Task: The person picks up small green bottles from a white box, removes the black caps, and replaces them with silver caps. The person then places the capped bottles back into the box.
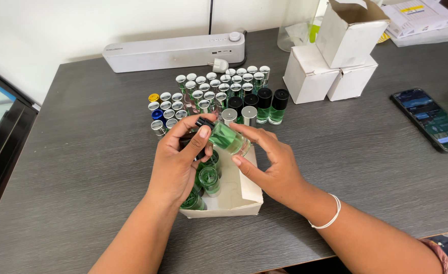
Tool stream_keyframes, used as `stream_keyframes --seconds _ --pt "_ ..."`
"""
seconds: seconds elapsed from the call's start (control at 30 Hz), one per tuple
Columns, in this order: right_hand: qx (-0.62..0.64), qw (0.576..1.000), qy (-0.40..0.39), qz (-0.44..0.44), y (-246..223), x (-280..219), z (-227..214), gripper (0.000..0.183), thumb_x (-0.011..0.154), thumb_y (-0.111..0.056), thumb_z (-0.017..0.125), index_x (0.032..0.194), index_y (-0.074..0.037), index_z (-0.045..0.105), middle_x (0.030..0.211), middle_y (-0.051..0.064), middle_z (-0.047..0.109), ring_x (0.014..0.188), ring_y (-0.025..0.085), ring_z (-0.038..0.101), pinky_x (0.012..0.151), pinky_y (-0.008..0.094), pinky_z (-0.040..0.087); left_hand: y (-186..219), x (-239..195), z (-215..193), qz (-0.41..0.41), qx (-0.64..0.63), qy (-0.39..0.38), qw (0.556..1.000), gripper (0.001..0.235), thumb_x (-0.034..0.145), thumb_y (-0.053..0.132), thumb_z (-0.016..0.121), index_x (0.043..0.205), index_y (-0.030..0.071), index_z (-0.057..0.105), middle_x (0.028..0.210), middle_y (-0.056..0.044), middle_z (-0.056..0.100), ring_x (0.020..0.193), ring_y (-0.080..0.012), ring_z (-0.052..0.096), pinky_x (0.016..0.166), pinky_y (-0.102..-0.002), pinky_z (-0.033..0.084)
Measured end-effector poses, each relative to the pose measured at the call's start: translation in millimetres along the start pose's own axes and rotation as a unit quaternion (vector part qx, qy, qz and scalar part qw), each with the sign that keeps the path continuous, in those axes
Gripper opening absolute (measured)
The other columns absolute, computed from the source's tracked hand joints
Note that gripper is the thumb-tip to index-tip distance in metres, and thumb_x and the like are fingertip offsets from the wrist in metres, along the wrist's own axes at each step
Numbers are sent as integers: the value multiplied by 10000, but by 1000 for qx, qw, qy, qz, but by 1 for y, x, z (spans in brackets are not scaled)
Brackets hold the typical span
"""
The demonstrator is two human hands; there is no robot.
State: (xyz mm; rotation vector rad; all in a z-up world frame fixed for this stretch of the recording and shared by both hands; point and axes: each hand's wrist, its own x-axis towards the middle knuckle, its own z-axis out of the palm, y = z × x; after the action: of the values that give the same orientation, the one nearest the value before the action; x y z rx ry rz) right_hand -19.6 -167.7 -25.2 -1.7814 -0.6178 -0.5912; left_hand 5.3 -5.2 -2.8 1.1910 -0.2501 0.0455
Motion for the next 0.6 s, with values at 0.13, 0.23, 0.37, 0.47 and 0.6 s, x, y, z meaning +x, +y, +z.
stream_keyframes --seconds 0.13,0.23,0.37,0.47,0.6 --pt "-22 1000 0 -15 4 0 -1 442 787 -89 654 1211 -47 535 1019 112 655 978 273 609 935 418 350 1 0 3 4 -5 13 1000 255 812 111 638 1016 -42 632 816 -97 556 556 -101 494 475 -196 422" --pt "-52 998 6 -31 5 1 -1 449 769 -82 679 1197 -45 548 1008 99 649 966 267 606 925 408 361 2 -1 3 8 -5 13 1000 263 793 95 661 1010 -50 633 749 -91 542 541 -103 515 466 -186 432" --pt "-74 995 20 -65 2 4 -2 438 762 -13 670 1185 -44 560 1026 101 633 978 286 605 879 416 410 -3 0 1 11 -8 14 1000 253 780 84 674 994 -48 638 741 -87 532 541 -102 509 465 -189 425" --pt "-76 994 26 -71 -1 6 -3 423 757 10 665 1167 -31 566 1022 113 622 975 298 608 849 424 446 -5 1 0 11 -8 11 1000 251 779 80 676 992 -46 640 742 -89 530 542 -103 511 464 -193 424" --pt "-14 999 19 -30 2 3 0 439 754 6 659 1178 -15 547 1019 135 595 969 308 606 795 447 499 -2 0 1 11 -9 9 1000 237 789 80 665 985 -51 639 734 -88 524 536 -105 505 463 -191 425"
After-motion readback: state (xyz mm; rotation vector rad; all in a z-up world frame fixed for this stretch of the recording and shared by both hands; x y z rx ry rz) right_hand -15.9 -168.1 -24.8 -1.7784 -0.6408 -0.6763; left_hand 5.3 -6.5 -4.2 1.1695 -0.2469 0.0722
